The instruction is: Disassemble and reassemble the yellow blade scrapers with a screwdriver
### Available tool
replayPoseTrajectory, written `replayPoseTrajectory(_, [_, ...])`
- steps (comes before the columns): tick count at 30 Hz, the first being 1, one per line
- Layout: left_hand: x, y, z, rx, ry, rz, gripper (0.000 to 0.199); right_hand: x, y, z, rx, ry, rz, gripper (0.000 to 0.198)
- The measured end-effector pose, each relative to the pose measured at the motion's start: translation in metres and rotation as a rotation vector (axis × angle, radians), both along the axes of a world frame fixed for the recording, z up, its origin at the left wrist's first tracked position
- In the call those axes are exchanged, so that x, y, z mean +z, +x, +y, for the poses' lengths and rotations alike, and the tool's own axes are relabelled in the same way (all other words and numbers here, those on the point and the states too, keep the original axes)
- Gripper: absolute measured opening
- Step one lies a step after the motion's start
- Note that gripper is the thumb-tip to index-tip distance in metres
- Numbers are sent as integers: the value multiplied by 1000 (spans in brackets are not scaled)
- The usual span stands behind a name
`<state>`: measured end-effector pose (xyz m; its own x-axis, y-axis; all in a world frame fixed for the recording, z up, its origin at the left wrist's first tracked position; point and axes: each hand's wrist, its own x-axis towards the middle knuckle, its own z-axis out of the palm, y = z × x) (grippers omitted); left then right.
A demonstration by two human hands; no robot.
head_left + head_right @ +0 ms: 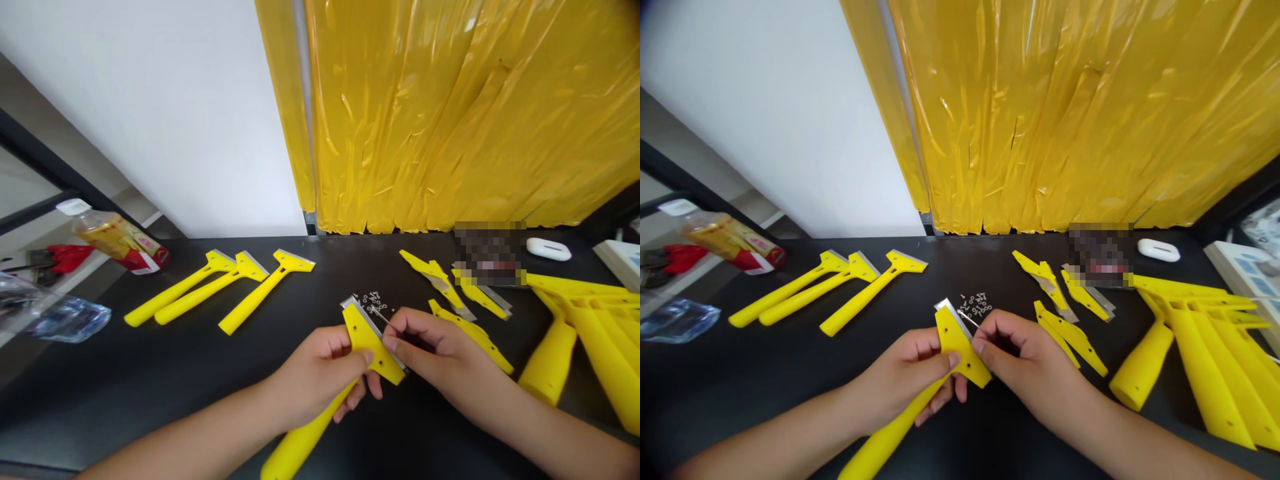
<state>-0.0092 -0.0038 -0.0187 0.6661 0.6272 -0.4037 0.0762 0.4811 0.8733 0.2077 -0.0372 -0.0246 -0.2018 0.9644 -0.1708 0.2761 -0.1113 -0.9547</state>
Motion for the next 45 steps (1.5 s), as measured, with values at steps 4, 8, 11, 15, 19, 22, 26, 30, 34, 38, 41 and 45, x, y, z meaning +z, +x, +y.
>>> replayPoseTrajectory(4, [1,-1,0,-6,-2,13,26,-2,1,-1,4,-2,-11,26])
replayPoseTrajectory(8, [1,-1,1,-8,2,27,25,-1,3,-1,15,-6,-26,26])
replayPoseTrajectory(11, [0,-1,2,-2,-2,34,24,0,3,-1,27,-10,-32,26])
replayPoseTrajectory(15, [-2,-1,3,7,-4,37,24,1,4,-1,28,-16,-38,26])
replayPoseTrajectory(19, [-4,-2,1,1,-2,28,24,0,3,-1,23,-25,-39,24])
replayPoseTrajectory(22, [-3,-3,1,-3,-10,37,24,0,4,-1,30,-34,-39,23])
replayPoseTrajectory(26, [-3,-3,2,-10,-9,44,24,1,4,-1,30,-35,-40,22])
replayPoseTrajectory(30, [-4,-4,2,-20,-3,28,24,1,2,0,24,-44,-37,23])
replayPoseTrajectory(34, [-5,-3,2,-23,1,25,21,3,0,0,19,-38,-34,23])
replayPoseTrajectory(38, [-5,-3,2,-17,-8,31,19,6,-1,0,19,-28,-30,23])
replayPoseTrajectory(41, [-4,-3,1,-9,-13,43,21,7,-1,0,16,-27,-31,23])
replayPoseTrajectory(45, [-3,-3,1,-10,-13,39,23,6,-1,0,14,-33,-25,22])
